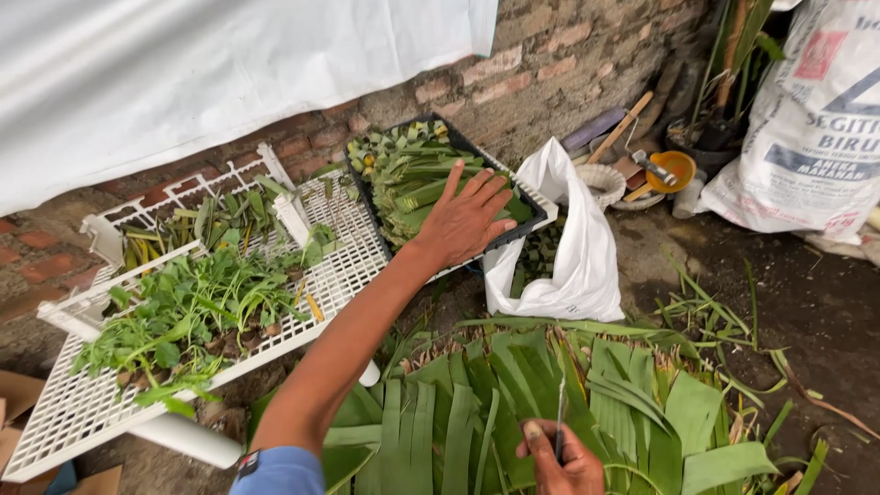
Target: Using a knife to strip banana leaves from the midrib and shred them into uniform strips for processing.
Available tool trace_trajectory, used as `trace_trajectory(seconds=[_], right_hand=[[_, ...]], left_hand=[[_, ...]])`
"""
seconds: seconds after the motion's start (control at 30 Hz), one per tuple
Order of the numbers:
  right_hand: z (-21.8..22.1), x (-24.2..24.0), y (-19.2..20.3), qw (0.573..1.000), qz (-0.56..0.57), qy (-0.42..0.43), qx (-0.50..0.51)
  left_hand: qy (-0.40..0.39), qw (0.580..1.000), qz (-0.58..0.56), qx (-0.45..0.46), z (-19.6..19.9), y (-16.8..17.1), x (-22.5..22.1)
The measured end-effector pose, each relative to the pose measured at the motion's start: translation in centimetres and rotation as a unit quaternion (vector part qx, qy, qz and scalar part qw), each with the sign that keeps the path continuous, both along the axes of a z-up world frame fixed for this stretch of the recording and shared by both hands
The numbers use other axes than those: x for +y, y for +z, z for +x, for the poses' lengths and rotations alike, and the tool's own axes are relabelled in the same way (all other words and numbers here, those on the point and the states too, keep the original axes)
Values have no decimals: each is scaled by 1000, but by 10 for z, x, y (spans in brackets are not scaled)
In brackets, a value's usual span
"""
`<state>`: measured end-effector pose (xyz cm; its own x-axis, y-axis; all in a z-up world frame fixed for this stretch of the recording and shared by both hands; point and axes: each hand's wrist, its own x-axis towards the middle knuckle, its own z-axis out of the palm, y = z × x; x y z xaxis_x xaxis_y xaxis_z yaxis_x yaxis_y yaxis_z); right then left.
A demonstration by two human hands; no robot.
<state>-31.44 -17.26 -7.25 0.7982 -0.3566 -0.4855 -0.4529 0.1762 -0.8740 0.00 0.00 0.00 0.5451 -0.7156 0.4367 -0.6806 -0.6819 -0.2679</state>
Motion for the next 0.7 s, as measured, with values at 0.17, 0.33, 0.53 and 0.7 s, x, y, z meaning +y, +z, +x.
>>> trace_trajectory(seconds=[0.17,0.33,0.53,0.7], right_hand=[[-5,-26,1,997,34,73,-7],[9,-39,-9,995,40,81,48],[23,-59,-70,975,202,-5,-96],[30,-66,-91,976,191,28,-105]], left_hand=[[28,998,-40,-31,-119,21,57],[258,963,73,34,-224,-29,193],[384,914,98,86,-378,12,288],[384,918,87,-55,-507,84,298]])
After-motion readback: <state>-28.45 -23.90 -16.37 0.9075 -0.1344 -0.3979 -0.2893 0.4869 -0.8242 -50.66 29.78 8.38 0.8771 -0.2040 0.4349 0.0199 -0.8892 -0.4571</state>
